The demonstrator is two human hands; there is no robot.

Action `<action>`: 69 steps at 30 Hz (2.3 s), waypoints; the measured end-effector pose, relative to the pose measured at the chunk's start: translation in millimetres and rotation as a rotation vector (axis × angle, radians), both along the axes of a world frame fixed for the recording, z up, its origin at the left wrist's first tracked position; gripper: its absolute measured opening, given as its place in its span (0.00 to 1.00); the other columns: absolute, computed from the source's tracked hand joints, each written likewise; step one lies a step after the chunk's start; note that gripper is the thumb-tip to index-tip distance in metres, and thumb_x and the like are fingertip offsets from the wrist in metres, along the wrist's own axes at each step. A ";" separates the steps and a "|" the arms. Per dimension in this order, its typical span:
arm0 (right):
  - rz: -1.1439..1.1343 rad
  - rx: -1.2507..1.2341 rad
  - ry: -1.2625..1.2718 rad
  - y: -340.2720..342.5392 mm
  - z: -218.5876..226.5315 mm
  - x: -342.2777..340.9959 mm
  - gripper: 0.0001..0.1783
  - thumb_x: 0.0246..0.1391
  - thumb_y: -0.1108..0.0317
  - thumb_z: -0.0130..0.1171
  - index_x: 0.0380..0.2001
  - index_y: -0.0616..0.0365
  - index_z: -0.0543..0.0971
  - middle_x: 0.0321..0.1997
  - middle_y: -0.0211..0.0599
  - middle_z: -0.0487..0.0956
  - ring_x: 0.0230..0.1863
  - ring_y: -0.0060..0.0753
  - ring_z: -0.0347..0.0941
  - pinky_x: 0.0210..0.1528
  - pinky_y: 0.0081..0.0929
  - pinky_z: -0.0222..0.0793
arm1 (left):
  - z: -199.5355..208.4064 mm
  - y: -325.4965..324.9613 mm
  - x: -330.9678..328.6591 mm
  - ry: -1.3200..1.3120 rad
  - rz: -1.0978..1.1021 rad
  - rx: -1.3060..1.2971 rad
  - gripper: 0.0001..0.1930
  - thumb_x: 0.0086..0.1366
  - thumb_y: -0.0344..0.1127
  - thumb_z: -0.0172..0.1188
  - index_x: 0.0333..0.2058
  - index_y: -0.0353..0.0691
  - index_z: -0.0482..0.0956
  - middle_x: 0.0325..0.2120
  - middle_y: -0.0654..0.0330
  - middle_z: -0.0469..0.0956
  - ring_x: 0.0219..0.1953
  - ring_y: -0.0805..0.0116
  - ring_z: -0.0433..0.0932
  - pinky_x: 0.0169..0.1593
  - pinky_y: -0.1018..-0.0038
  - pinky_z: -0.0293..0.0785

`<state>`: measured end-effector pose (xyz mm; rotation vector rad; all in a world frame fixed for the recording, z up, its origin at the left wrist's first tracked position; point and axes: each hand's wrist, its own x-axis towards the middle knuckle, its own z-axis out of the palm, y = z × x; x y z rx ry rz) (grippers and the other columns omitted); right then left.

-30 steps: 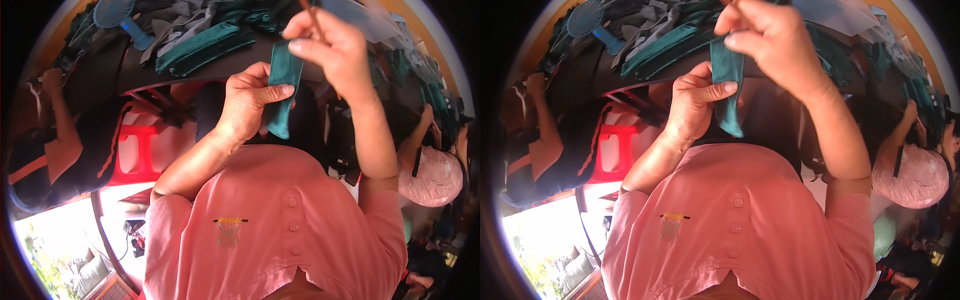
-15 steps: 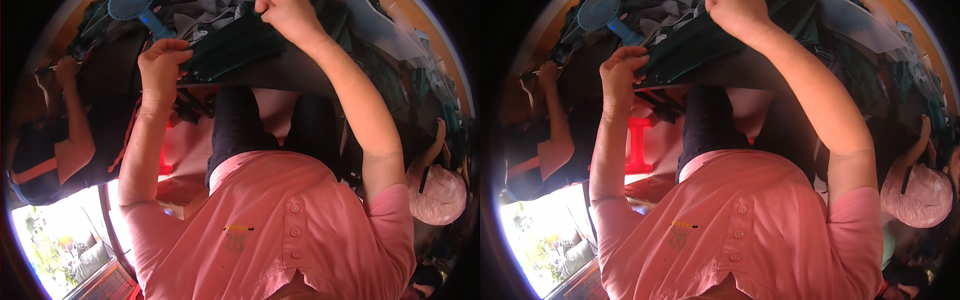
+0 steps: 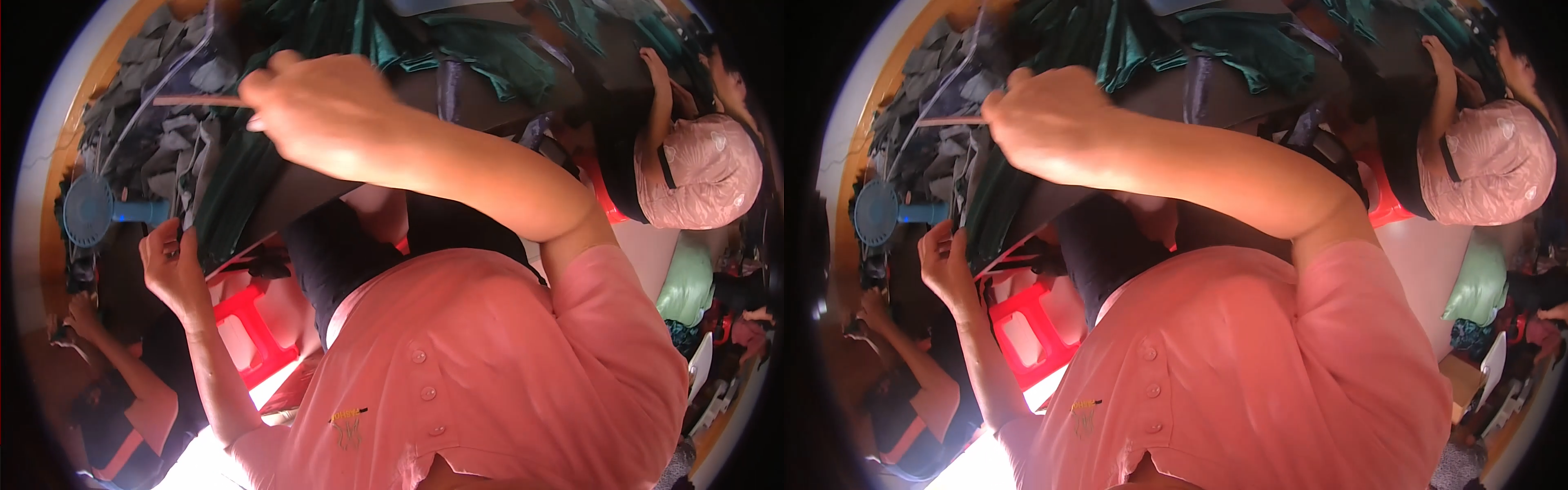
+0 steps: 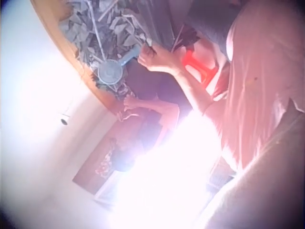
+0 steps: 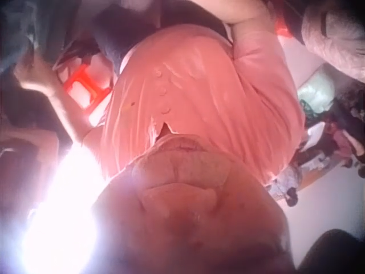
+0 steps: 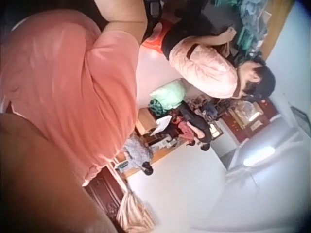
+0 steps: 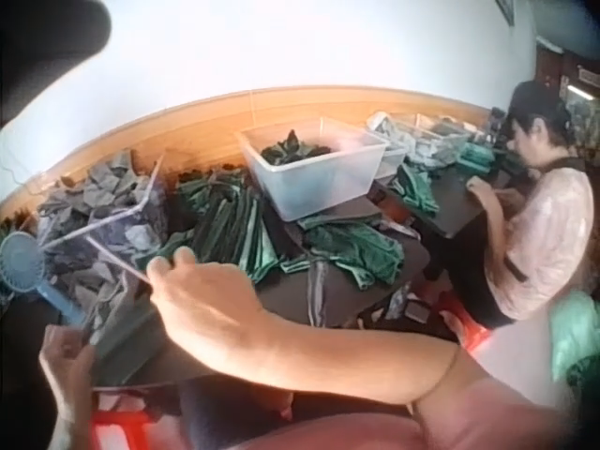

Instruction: Turning small green fabric tubes inside out using a wooden stick.

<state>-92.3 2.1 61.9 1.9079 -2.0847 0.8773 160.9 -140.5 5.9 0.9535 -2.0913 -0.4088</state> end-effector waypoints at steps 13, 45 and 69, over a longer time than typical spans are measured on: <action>-0.663 0.167 -0.269 176.0 -50.9 -183.0 0.16 0.44 0.58 0.67 0.27 0.59 0.78 0.26 0.41 0.79 0.34 0.48 0.77 0.36 0.41 0.69 | 57.4 127.7 -237.0 -0.071 -0.802 0.713 0.07 0.57 0.27 0.61 0.34 0.35 0.83 0.26 0.64 0.79 0.29 0.78 0.76 0.32 0.80 0.70; 0.024 -0.127 -0.294 165.5 -57.4 -120.4 0.05 0.50 0.77 0.60 0.28 0.58 0.74 0.26 0.32 0.73 0.25 0.33 0.74 0.24 0.29 0.66 | 23.9 126.3 -304.7 0.586 -0.913 1.422 0.14 0.68 0.28 0.47 0.49 0.28 0.69 0.37 0.43 0.79 0.41 0.50 0.80 0.51 0.56 0.75; 0.202 -0.433 -0.567 137.3 29.3 -118.1 0.08 0.50 0.85 0.61 0.35 0.69 0.79 0.35 0.33 0.78 0.37 0.21 0.75 0.41 0.16 0.71 | 23.8 153.1 -241.5 0.555 -1.086 1.219 0.10 0.63 0.21 0.54 0.43 0.31 0.79 0.34 0.52 0.83 0.36 0.64 0.82 0.45 0.69 0.79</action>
